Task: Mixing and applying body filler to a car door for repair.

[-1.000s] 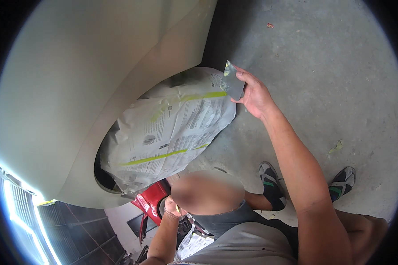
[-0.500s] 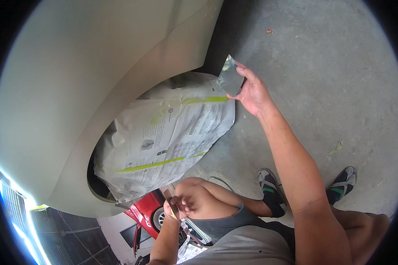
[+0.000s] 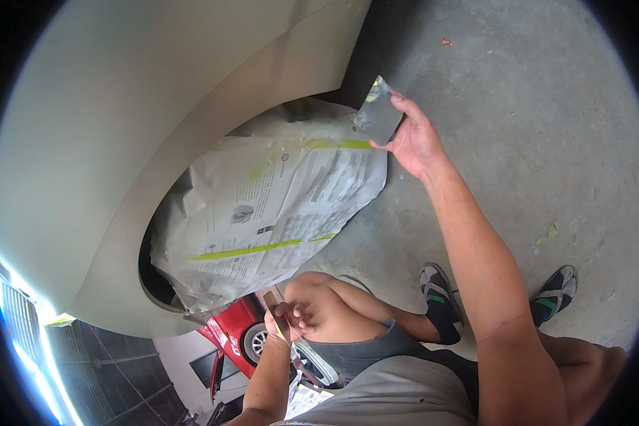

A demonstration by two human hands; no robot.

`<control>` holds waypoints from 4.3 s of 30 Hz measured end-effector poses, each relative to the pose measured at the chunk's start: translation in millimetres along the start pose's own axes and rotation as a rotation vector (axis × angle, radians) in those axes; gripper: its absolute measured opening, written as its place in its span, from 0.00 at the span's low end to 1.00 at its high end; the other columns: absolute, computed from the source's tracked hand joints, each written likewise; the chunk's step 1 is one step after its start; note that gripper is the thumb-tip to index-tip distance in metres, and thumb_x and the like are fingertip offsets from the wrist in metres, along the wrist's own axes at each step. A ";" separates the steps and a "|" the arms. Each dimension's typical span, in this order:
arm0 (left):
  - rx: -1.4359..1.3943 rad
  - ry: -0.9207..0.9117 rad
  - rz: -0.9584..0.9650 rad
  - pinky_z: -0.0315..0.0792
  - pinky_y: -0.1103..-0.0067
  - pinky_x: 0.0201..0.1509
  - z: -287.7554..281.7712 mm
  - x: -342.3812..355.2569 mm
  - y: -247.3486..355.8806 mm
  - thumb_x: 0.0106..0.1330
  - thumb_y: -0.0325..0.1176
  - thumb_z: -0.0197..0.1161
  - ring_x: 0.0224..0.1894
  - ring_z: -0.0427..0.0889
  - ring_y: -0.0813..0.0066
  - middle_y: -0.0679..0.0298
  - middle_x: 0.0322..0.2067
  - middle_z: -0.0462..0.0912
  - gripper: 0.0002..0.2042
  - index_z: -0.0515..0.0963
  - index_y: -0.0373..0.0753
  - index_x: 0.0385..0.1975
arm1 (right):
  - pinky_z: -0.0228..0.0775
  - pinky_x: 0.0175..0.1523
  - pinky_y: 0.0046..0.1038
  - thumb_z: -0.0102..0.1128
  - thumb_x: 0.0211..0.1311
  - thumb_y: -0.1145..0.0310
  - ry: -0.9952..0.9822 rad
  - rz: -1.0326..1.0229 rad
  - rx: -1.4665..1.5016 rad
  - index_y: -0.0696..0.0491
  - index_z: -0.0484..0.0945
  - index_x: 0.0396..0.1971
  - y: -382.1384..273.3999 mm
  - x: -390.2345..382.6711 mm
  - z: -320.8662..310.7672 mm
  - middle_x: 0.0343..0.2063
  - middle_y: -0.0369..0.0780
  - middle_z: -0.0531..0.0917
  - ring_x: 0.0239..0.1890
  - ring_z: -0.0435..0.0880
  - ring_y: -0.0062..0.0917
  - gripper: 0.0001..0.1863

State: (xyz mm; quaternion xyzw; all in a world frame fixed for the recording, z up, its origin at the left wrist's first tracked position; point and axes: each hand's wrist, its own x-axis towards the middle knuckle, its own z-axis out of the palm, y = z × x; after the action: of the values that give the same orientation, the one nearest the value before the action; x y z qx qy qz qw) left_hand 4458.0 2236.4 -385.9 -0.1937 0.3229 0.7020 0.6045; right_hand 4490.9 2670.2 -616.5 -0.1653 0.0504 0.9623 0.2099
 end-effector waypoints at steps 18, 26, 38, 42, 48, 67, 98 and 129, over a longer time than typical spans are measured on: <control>0.010 0.035 0.007 0.63 0.47 0.60 1.5 5.7 -0.1 0.61 0.45 0.60 0.49 0.75 0.51 0.54 0.48 0.74 0.10 0.82 0.48 0.33 | 0.65 0.57 0.30 0.66 0.53 0.71 0.055 -0.827 -0.901 0.53 0.78 0.51 72.2 -28.1 94.0 0.47 0.40 0.73 0.49 0.72 0.33 0.22; -0.016 -0.109 -0.016 0.61 0.45 0.62 -16.4 13.8 11.3 0.62 0.45 0.61 0.51 0.75 0.48 0.52 0.49 0.74 0.12 0.82 0.45 0.35 | 0.64 0.57 0.34 0.66 0.52 0.71 0.028 -0.946 -1.050 0.52 0.75 0.53 94.2 -43.4 118.8 0.50 0.42 0.72 0.52 0.69 0.37 0.25; -0.014 -0.291 -0.064 0.61 0.47 0.63 -31.4 32.9 25.2 0.63 0.50 0.61 0.52 0.73 0.52 0.55 0.50 0.72 0.14 0.82 0.48 0.37 | 0.63 0.59 0.33 0.66 0.54 0.72 0.200 -0.971 -0.942 0.54 0.74 0.52 99.0 -24.7 146.4 0.50 0.42 0.70 0.53 0.68 0.35 0.24; -0.010 -0.301 -0.071 0.61 0.47 0.63 -31.4 33.8 28.0 0.63 0.50 0.61 0.52 0.73 0.52 0.55 0.49 0.72 0.15 0.82 0.47 0.38 | 0.64 0.59 0.33 0.66 0.54 0.72 0.128 -0.958 -0.974 0.54 0.74 0.53 97.4 -33.4 139.9 0.50 0.42 0.69 0.54 0.68 0.34 0.24; -0.010 -0.312 -0.076 0.61 0.48 0.63 -32.2 35.1 27.4 0.64 0.51 0.60 0.52 0.74 0.52 0.55 0.49 0.72 0.15 0.82 0.47 0.38 | 0.66 0.57 0.31 0.67 0.54 0.73 0.216 -0.973 -0.868 0.54 0.75 0.51 101.1 -26.9 154.9 0.49 0.41 0.70 0.52 0.70 0.32 0.22; -0.020 -0.280 -0.084 0.60 0.47 0.63 -20.0 39.7 22.6 0.63 0.48 0.60 0.53 0.74 0.49 0.53 0.50 0.72 0.14 0.81 0.46 0.38 | 0.68 0.55 0.30 0.67 0.55 0.71 0.246 -0.800 -0.664 0.55 0.76 0.50 86.0 -26.0 139.7 0.48 0.41 0.72 0.50 0.73 0.30 0.21; 0.046 -0.244 -0.094 0.60 0.47 0.64 -0.5 46.7 17.0 0.64 0.47 0.61 0.54 0.73 0.51 0.54 0.51 0.72 0.13 0.81 0.47 0.38 | 0.70 0.48 0.25 0.65 0.56 0.71 0.096 -0.593 -0.669 0.58 0.79 0.45 66.4 -64.2 151.3 0.42 0.39 0.74 0.38 0.76 0.22 0.16; 0.095 0.013 -0.069 0.55 0.45 0.67 48.2 35.4 -13.4 0.66 0.43 0.54 0.58 0.72 0.48 0.52 0.58 0.70 0.12 0.80 0.47 0.41 | 0.68 0.55 0.27 0.62 0.59 0.59 0.078 -0.398 -0.218 0.49 0.75 0.56 -29.2 29.3 47.5 0.55 0.43 0.76 0.50 0.76 0.25 0.25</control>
State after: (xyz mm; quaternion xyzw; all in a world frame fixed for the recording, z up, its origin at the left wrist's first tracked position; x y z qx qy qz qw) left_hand 4469.9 2295.9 -377.8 -0.1804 0.3528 0.6633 0.6348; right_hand 4464.0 2715.9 -582.6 -0.2307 -0.0791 0.8946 0.3744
